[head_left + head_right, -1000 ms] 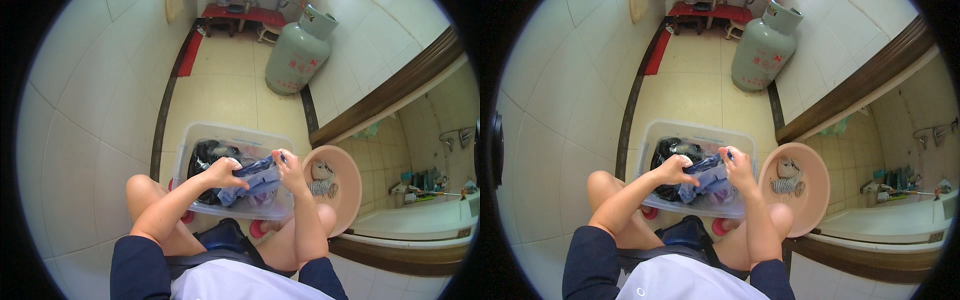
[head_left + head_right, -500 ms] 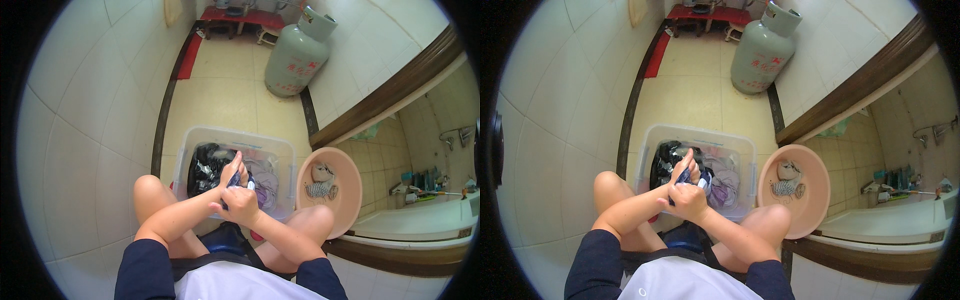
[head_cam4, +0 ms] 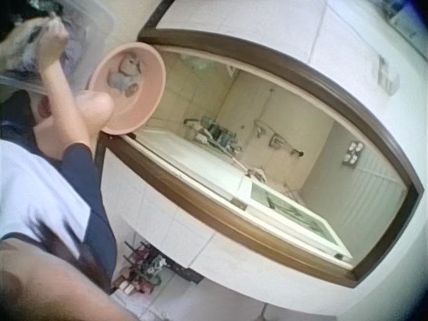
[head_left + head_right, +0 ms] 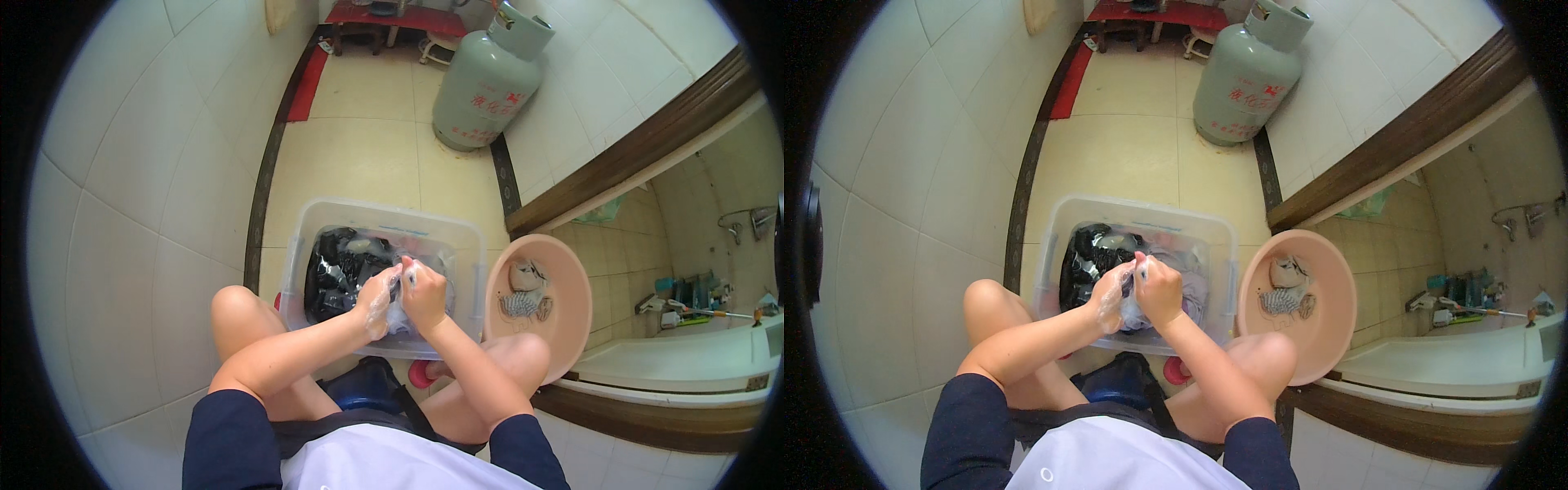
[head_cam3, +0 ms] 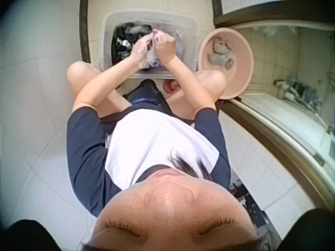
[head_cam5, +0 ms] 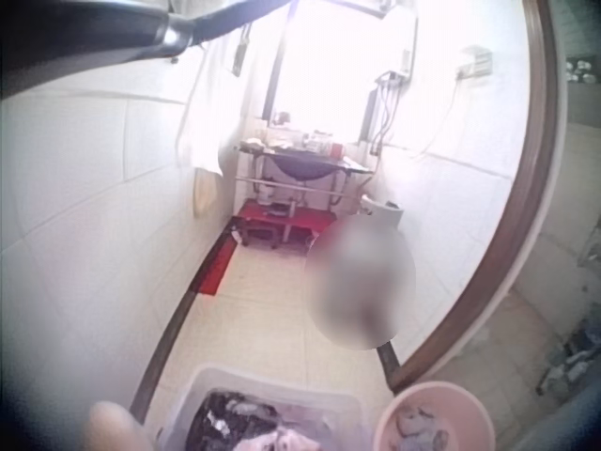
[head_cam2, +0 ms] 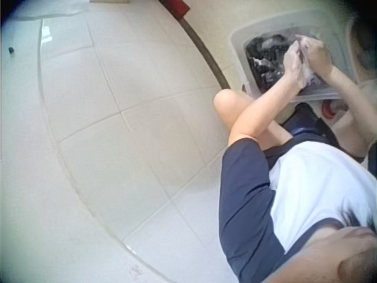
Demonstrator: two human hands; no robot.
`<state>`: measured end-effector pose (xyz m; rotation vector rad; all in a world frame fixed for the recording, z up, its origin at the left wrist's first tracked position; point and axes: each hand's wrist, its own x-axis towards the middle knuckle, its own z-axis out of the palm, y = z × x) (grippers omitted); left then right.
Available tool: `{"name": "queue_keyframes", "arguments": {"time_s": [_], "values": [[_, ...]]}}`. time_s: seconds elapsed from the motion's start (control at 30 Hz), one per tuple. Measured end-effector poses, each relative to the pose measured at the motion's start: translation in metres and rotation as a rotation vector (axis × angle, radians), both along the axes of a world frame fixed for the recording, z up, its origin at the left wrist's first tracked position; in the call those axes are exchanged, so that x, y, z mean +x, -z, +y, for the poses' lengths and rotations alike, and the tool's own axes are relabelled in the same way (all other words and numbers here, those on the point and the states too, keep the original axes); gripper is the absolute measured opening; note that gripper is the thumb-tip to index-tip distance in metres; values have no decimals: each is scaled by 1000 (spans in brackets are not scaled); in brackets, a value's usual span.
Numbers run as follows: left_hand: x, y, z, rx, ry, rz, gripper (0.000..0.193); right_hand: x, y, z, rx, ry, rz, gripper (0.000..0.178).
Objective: The person sits on a small stool and hand-washes clothes in a clear plastic tub filled with water. They scrub various garments, including a dark blue item, using a green bar of soap and their hands. The person repeatedly scrubs, rinses, and wrings out the clothes within the tub.
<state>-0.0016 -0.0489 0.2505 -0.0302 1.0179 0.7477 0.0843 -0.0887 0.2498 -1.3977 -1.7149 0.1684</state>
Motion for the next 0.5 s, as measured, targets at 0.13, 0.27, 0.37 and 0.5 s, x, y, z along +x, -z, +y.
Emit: {"name": "queue_keyframes", "arguments": {"time_s": [0.13, 0.27, 0.37, 0.5], "values": [[0, 12, 5, 163, 168, -150, 50, 0, 7, -1, 74, -300, -69, 14], [-6, 29, 2, 95, 179, -81, 41, -4, 12, -4, 8, -136, -9, 13], [-9, 32, 1, 180, 198, -31, 23, -7, 11, -4, -156, 180, 70, 17], [-13, 28, 5, 161, 286, -289, 43, -9, 7, -11, 164, -324, 58, 14]]}}
